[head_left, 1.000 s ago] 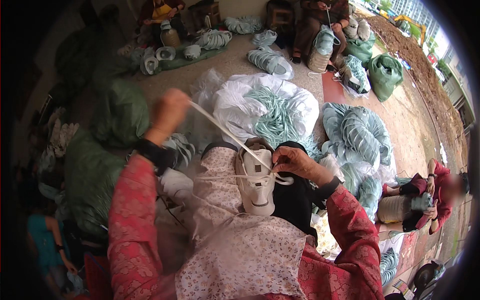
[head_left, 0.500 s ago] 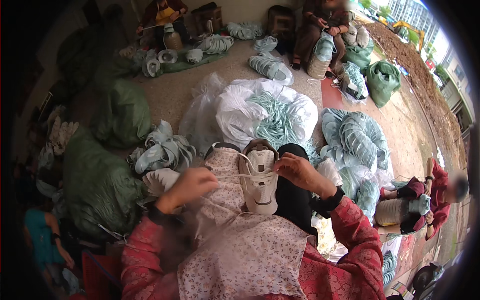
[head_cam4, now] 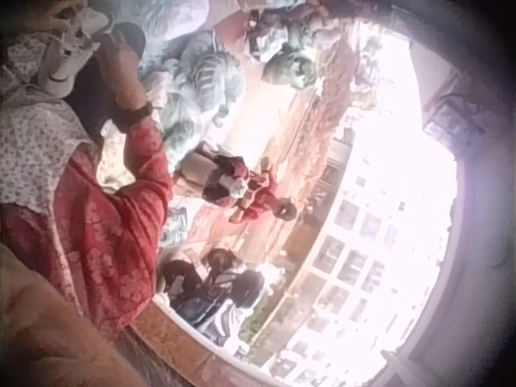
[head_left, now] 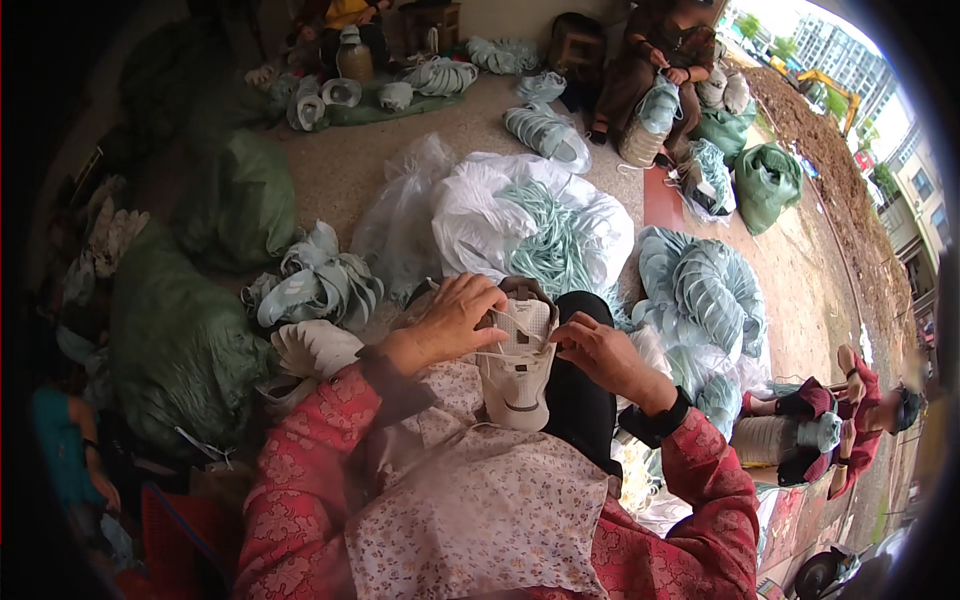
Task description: The recorder is assembling components for a shoe, specifically inserting a long plastic strip or support through the eyelets or side of a shoe upper.
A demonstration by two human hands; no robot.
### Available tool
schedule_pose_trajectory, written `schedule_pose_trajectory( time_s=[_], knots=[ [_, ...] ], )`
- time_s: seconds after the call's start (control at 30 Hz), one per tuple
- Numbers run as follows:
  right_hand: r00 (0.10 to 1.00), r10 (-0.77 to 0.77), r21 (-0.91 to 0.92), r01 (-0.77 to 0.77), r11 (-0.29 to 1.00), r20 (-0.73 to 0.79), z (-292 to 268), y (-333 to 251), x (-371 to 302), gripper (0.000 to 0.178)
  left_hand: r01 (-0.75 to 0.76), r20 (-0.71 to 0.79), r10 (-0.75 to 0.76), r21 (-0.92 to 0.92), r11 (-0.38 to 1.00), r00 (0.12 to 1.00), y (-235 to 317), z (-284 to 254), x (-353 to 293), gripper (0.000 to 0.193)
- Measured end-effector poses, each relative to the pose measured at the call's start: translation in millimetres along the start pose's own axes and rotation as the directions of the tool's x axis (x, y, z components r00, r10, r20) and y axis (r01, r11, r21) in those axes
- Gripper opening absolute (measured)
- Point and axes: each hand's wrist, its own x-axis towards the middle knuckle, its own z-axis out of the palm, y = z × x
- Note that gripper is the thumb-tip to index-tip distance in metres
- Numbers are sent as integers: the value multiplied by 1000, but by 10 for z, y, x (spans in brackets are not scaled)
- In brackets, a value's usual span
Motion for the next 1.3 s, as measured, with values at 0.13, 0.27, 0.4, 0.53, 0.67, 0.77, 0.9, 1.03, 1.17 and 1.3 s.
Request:
schedule_pose_trajectory(
  time_s=[0.13,0.27,0.4,0.53,0.67,0.77,0.9,1.03,1.17,1.3],
  knots=[
    [975,-220,-311,217,925,25,-23,19,18,22,-72,30,74,-38,997,997,-2,45,136,27],
    [887,-458,-521,414,747,49,90,116,89,18,-88,141,94,-52,995,986,-58,150,244,25],
    [857,-514,-573,435,695,28,126,81,166,12,31,151,6,-245,969,988,-105,191,326,33],
    [847,-528,-748,310,587,-63,201,181,195,14,293,354,-156,-375,880,922,-99,185,397,40],
    [885,-451,-677,263,688,-114,246,213,151,13,495,489,-189,-630,599,851,-201,154,372,37],
    [954,-293,-332,257,908,-62,142,285,57,12,513,463,-256,-840,180,848,-352,199,336,30],
    [927,-279,-375,174,911,-249,47,234,103,16,356,362,-326,-931,-79,873,-328,246,307,25],
    [893,-367,-363,261,894,-262,82,210,260,20,366,201,-423,-860,356,883,37,17,283,24],
    [931,-335,-425,247,871,-145,129,185,367,16,525,364,-424,-245,815,829,259,-215,-159,32],
    [930,-344,-473,246,846,-133,225,264,463,13,857,821,-248,-486,170,515,469,-157,-663,37]
  ],
)
